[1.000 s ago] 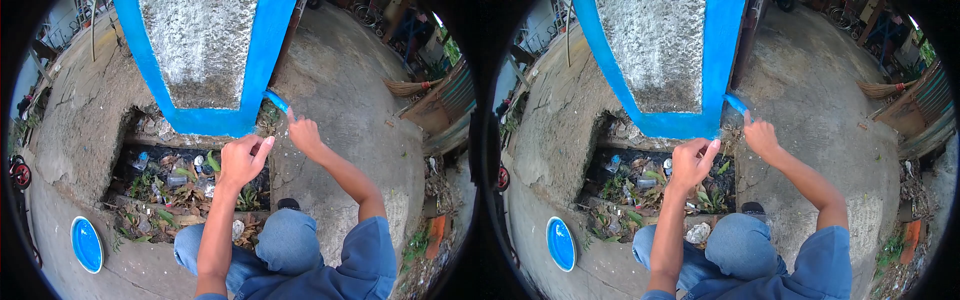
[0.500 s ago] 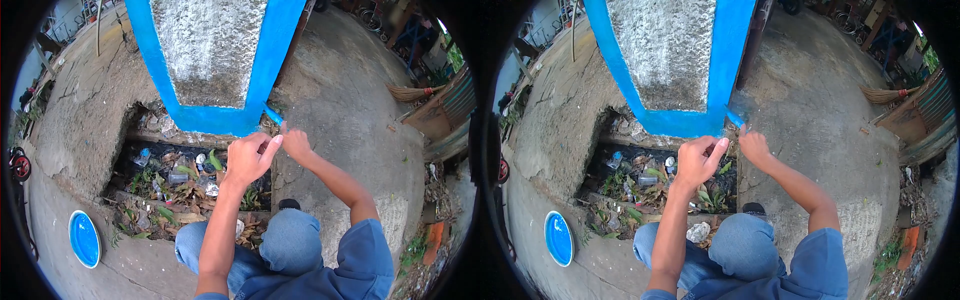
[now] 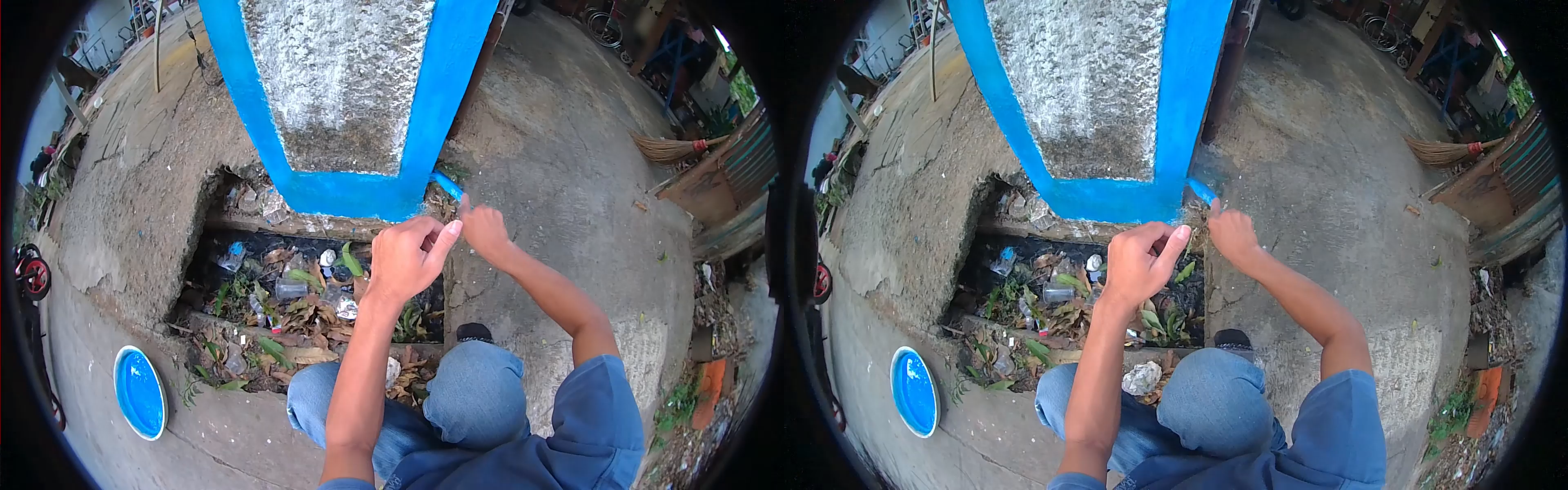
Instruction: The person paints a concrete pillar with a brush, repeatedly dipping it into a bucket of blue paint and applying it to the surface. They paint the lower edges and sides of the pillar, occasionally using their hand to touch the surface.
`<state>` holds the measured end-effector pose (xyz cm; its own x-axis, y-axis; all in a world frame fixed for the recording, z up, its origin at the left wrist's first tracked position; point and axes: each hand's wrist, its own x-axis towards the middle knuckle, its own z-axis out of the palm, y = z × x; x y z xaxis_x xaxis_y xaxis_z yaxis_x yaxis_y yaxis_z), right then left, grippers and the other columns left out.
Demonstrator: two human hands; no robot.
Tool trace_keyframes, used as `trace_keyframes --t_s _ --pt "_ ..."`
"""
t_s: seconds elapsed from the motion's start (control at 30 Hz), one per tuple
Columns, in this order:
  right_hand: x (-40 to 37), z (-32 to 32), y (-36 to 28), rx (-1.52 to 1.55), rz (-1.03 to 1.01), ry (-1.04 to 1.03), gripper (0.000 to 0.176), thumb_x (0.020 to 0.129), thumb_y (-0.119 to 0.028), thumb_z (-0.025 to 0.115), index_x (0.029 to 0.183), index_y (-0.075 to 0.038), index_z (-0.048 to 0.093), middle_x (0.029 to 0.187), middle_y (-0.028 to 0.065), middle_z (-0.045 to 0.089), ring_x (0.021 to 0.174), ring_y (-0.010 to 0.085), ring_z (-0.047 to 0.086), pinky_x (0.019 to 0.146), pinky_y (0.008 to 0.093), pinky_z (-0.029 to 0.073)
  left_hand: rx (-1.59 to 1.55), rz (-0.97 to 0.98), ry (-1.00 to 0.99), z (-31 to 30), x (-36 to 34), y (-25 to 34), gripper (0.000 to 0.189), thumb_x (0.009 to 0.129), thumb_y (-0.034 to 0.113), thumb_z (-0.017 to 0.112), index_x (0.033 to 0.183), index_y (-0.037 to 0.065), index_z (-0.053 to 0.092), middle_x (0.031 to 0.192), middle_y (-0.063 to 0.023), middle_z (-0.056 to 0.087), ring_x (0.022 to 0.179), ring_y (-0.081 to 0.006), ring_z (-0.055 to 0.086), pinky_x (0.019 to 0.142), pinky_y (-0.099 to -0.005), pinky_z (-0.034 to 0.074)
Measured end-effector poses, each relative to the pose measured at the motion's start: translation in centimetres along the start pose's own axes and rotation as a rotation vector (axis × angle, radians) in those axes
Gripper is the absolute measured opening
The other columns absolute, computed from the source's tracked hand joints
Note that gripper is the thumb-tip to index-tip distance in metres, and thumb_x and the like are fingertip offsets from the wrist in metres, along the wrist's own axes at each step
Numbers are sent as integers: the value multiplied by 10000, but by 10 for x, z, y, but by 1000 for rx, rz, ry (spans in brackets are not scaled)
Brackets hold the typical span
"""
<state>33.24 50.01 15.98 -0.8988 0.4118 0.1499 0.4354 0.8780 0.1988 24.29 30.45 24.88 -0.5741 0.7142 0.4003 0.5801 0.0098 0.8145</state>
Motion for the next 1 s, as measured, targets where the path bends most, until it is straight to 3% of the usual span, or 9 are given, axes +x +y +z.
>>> trace_keyframes --t_s 0.57,1.0 --pt "-6 -16 -9 111 100 48 484 816 -165 547 1251 35 470 710 216 634 624 365 644 587 467 524 13 -3 28 2 3 -6 364 861 357 610 709 29 653 602 -105 604 507 -235 577 494 -334 440" --pt "1 -25 -15 319 210 -68 373 791 -158 581 1103 46 579 737 252 631 731 414 640 662 501 515 -11 -4 28 -2 2 2 368 861 343 613 713 9 651 608 -124 600 506 -246 563 495 -340 425"
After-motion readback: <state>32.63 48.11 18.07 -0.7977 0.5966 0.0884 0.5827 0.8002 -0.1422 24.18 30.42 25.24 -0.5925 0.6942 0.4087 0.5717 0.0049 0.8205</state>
